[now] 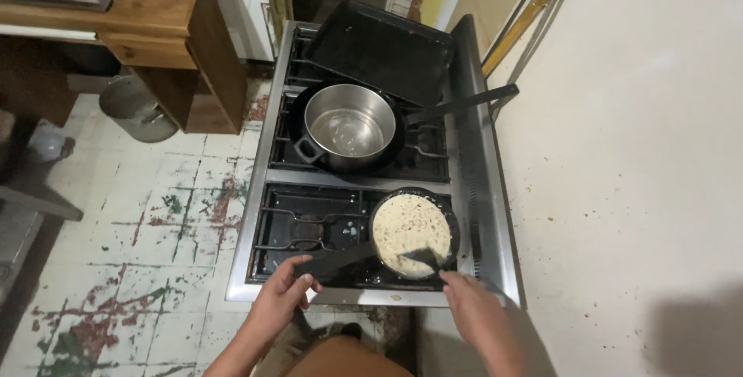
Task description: Stirring a creamy mixture in a pan on a gas stove and adding liquid from a bottle.
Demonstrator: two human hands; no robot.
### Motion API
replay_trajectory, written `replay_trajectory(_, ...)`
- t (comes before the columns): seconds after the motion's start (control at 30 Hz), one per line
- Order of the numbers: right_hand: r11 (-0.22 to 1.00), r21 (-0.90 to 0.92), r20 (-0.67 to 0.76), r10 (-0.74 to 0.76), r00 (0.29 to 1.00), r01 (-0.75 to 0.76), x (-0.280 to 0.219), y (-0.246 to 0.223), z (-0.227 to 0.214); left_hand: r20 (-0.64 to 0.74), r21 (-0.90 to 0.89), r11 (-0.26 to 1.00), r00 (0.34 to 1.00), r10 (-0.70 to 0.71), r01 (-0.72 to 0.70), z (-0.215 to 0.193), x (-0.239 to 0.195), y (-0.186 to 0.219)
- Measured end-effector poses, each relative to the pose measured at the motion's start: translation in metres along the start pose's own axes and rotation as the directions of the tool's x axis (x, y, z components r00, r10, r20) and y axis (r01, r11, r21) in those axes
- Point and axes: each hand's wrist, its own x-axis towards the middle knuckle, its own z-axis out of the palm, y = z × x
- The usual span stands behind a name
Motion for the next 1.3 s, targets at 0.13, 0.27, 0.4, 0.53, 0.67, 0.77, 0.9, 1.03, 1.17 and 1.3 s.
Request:
replay_trajectory(0.13,0.987,0.161,-0.106,0.020,0.994,-0.003,0.013,-0.017,-0.006,0.021,-0.004,0.997,0.997,-0.072,0.072,-0.002,-0.007,0.016)
replay_trajectory(0.27,0.985,0.168,-0.093,0.057,0.994,-0.040,0.038,-0.004,0.004,0.046,0.036,0.995,0.994,-0.098,0.097,-0.007,-0.005,0.022)
replay_trajectory(0.4,0.992,0.018,0.000,0.123,0.992,-0.123,0.011,-0.011,-0.020,0.098,-0.030,0.997,0.993,-0.068,0.071,-0.014,0.009,0.008)
replay_trajectory(0.53,0.987,-0.154,-0.026,0.050,0.998,-0.053,-0.028,-0.022,-0.033,0.191,0.037,0.999,0.981,-0.026,0.020,-0.024,0.026,-0.013)
replay_trajectory(0.67,0.970,-0.091,0.083,0.231,0.969,-0.224,-0.026,-0.037,0.010,0.261,0.052,0.999,0.965,0.003,-0.017,-0.033,0.034,-0.010)
replay_trajectory(0.77,0.931,0.291,-0.037,0.241,0.970,-0.220,0.019,0.003,0.085,0.328,0.086,0.995,0.944,0.019,-0.050,-0.037,0.033,-0.003)
replay_trajectory(0.9,0.939,0.315,-0.223,0.217,0.950,-0.140,0.049,-0.002,0.086,0.352,0.164,0.987,0.934,-0.063,0.004,-0.044,0.034,0.006)
replay_trajectory(1.03,0.930,0.279,-0.209,0.304,0.930,-0.241,0.034,-0.048,0.025,0.367,0.123,0.991,0.930,0.002,-0.051,-0.046,0.050,-0.016)
replay_trajectory(1.17,0.956,0.209,-0.141,0.238,0.961,-0.206,0.033,-0.043,0.009,0.378,0.161,0.987,0.925,-0.039,-0.025,-0.046,0.052,-0.013)
replay_trajectory(1.3,0.975,-0.008,-0.098,0.220,0.970,-0.222,0.007,-0.027,-0.009,0.383,0.107,0.994,0.922,-0.057,0.016,-0.047,0.046,-0.015)
